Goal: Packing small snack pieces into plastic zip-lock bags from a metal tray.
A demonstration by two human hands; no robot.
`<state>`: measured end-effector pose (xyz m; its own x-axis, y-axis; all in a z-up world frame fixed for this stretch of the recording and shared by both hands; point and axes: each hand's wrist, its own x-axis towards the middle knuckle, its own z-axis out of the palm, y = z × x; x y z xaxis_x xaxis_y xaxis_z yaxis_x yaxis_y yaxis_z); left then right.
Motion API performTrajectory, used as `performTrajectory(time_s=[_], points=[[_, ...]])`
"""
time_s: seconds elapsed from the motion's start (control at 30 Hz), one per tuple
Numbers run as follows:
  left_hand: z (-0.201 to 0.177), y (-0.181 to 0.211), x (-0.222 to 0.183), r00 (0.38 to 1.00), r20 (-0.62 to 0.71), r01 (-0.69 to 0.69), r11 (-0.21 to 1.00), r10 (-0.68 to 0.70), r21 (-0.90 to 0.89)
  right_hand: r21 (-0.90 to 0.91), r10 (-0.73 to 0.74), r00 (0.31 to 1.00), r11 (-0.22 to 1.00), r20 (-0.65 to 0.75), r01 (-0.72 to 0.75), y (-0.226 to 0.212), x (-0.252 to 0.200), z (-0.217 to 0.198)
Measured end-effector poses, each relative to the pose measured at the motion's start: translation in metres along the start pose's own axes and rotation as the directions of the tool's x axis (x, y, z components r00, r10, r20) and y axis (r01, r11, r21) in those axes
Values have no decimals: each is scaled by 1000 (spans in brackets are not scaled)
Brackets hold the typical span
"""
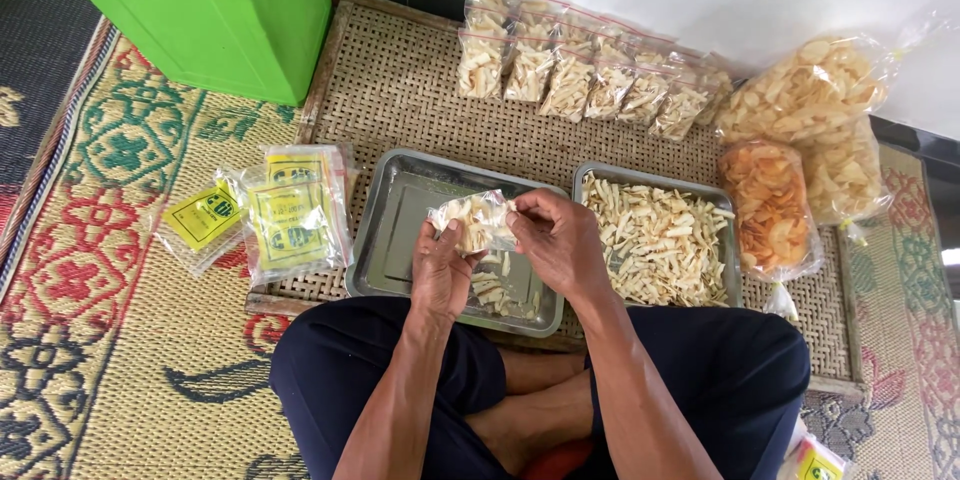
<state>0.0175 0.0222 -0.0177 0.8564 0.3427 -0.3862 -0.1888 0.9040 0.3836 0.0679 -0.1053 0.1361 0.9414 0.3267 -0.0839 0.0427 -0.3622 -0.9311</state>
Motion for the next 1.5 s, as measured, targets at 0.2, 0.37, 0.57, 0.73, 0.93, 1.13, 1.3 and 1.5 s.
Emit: performTrajectory(time_s=[0.2, 0.37, 0.57, 0.73, 0.93, 1.13, 1.3, 1.5], points=[[14, 6, -9, 1000, 21, 6, 1000, -5, -13, -64, 57, 996, 997, 74, -52, -13, 0, -3], [6, 3, -6, 999, 31, 8, 1000, -8, -14, -57, 59, 993, 997, 105, -54, -15, -2, -4], [4, 3, -4, 999, 42, 20, 1000, -19, -13, 18, -10, 995, 1000, 103, 9, -8, 3, -2], [-10, -7, 5, 997, 51, 56, 998, -54, -41, 88, -58, 996, 995, 74, 51, -13, 3, -2], [-15, -7, 8, 994, 72, 78, 997, -77, -24, 15, -142, 980, 990, 142, 142, -21, 4, -1], [-7, -2, 0, 993, 54, 113, 988, -108, -101, -6, -239, 956, 970, 168, 244, -26, 2, 0], [13, 8, -10, 986, -38, 157, 974, -165, -164, -48, -397, 916, 915, 64, 400, -24, -2, -3], [18, 7, -11, 981, -90, 162, 979, -174, -123, -187, -397, 911, 892, 111, 412, -13, -8, -1]])
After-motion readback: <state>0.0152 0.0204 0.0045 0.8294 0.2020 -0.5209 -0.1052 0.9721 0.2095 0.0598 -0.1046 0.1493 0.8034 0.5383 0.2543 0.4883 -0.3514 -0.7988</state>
